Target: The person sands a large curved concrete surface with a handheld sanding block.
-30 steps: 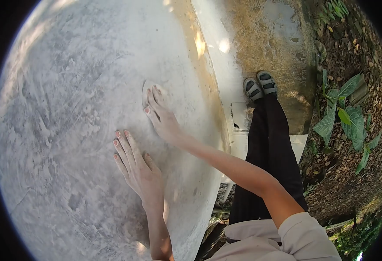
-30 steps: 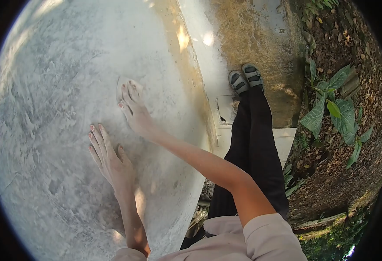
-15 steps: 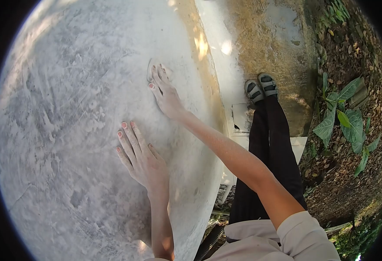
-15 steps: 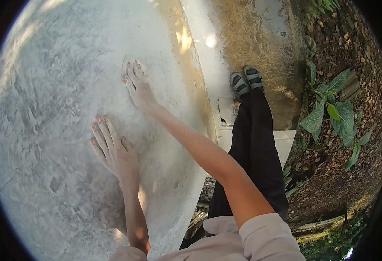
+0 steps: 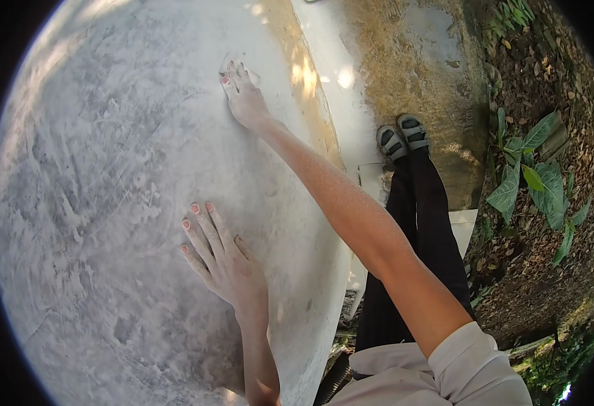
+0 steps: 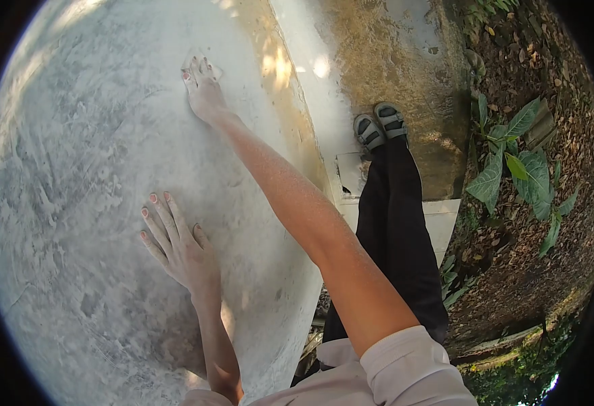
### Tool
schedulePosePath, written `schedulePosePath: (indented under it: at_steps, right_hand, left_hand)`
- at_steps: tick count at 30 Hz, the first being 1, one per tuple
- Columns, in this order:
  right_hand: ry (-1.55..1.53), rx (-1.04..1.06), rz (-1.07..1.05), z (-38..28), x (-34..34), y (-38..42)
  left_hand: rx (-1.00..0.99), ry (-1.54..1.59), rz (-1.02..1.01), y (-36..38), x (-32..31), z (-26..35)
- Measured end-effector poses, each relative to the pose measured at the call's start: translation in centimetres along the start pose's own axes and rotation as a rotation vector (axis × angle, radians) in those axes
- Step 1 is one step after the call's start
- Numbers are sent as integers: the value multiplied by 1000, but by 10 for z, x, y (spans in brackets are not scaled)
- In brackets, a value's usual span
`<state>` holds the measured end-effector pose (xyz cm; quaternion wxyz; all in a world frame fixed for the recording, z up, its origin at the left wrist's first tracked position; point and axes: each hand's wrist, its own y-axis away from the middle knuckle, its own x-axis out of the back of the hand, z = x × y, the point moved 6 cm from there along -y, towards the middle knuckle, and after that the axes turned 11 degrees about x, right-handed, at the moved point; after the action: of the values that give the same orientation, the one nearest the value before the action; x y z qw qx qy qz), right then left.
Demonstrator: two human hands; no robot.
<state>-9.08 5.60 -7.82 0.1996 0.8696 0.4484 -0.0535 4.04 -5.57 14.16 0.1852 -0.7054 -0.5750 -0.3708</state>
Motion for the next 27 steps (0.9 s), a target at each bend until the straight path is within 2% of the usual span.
schedulePosePath:
  at_steps: [2, 6, 9, 11, 13, 15, 16, 19, 22, 25, 27]
  right_hand:
    - [-21, 184, 44, -11, -18, 36]
    - [-92, 180, -133, -35, -34, 158]
    - [-65, 195, -121, -17, -27, 136]
    - [-63, 152, -27, 4, -11, 76]
    - [9, 62, -36, 30, 7, 16]
    - [41, 9, 6, 33, 5, -5]
    - [74, -50, 42, 34, 5, -10]
    - [10, 166, -23, -20, -19, 53]
    - [-94, 246, -151, -63, -36, 121]
    - [-106, 188, -98, -27, -21, 85]
    - [-18, 45, -25, 17, 0, 34]
  left_hand:
    - [2, 3, 4, -1, 0, 0]
    - [-8, 26, -2, -1, -9, 0]
    - [-9, 34, -21, -1, -11, 3]
    - [-5, 27, -23, -2, -9, 4]
    - [1, 58, -41, -1, -7, 4]
    - [-1, 57, -34, -1, -8, 5]
    - [0, 56, -34, -2, -8, 5]
    - [23, 70, -80, -4, -9, 7]
    - [-19, 105, -53, -6, -19, 7]
    - [4, 78, -94, -11, -14, 13]
    - [11, 57, -102, -15, -13, 16]
